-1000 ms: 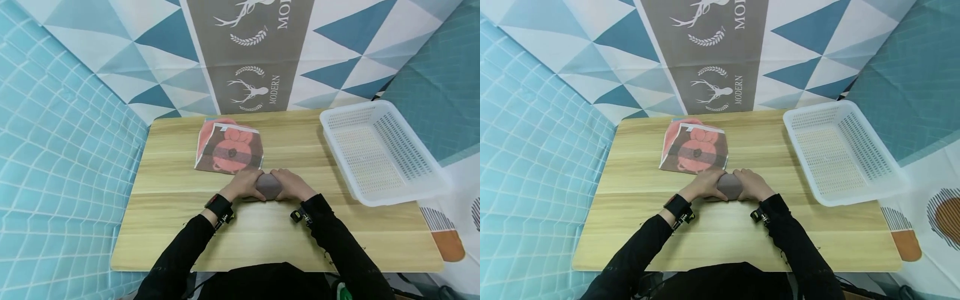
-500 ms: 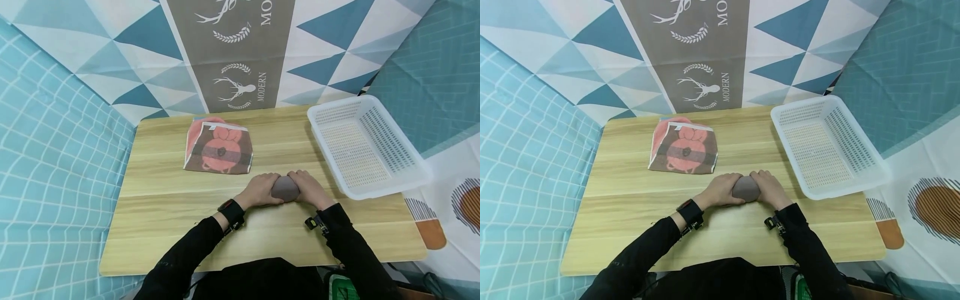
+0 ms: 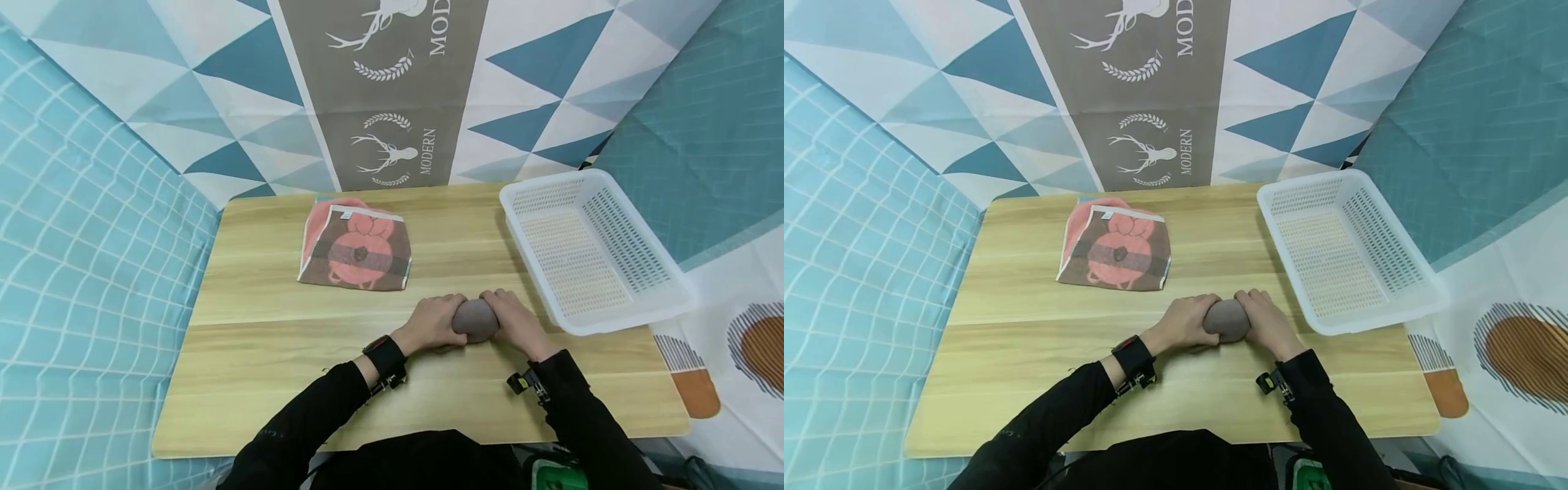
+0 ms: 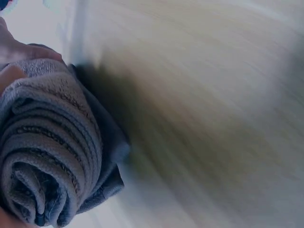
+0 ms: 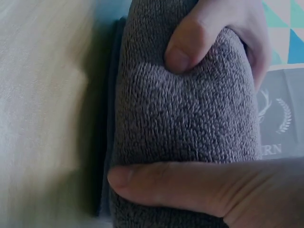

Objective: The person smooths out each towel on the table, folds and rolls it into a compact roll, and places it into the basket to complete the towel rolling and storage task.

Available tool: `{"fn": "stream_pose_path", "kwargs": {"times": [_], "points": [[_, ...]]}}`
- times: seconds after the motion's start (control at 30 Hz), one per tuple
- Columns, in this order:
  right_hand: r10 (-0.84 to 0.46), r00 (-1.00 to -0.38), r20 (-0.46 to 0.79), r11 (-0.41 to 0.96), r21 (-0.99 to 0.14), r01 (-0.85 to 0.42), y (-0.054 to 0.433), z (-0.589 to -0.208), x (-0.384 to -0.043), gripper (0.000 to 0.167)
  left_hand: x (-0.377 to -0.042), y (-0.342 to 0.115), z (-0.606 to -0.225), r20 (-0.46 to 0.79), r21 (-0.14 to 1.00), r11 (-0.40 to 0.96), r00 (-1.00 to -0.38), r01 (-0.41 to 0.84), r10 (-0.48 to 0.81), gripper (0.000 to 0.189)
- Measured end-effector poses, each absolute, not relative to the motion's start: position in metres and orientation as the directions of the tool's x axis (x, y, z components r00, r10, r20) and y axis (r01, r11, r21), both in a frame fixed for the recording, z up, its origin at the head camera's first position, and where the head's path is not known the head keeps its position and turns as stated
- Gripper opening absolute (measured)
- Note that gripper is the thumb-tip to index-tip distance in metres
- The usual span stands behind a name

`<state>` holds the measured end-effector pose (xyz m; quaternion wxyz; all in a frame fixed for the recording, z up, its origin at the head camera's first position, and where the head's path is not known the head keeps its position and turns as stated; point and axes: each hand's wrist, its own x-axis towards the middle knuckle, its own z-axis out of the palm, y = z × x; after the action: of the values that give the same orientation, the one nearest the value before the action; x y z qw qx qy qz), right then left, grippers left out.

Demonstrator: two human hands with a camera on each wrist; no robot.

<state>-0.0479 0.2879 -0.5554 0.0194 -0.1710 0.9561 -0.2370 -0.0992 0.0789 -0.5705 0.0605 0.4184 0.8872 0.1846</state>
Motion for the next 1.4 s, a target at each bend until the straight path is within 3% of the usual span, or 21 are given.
{"fn": "stream_pose_path", "kwargs": {"times": [0.2,0.4,0.73,1.1,1.4], "points": [[-0.310,-0.933,0.181,0.885,-0.303,-0.353,0.293,-0.520,-0.034,0.072,-0.099,0.089,-0.542,0.147,0.367,0.564,-0.645,0.740,0.750,0.066],[-0.289,-0.920,0.264,0.921,-0.187,-0.343,0.307,-0.476,-0.019,0.083,-0.098,0.107,-0.510,0.261,0.365,0.501,-0.603,0.784,0.754,0.071],[-0.347,-0.862,0.369,0.927,-0.005,-0.376,0.346,-0.442,-0.014,0.084,-0.095,0.164,-0.482,0.373,0.347,0.461,-0.571,0.817,0.731,0.070],[-0.256,-0.872,0.417,0.957,-0.020,-0.290,0.383,-0.443,-0.014,0.082,-0.095,0.213,-0.476,0.349,0.393,0.447,-0.580,0.804,0.736,0.062],[-0.203,-0.884,0.421,0.956,-0.109,-0.272,0.417,-0.454,-0.007,0.078,-0.092,0.233,-0.485,0.222,0.472,0.444,-0.590,0.762,0.776,0.065]]}}
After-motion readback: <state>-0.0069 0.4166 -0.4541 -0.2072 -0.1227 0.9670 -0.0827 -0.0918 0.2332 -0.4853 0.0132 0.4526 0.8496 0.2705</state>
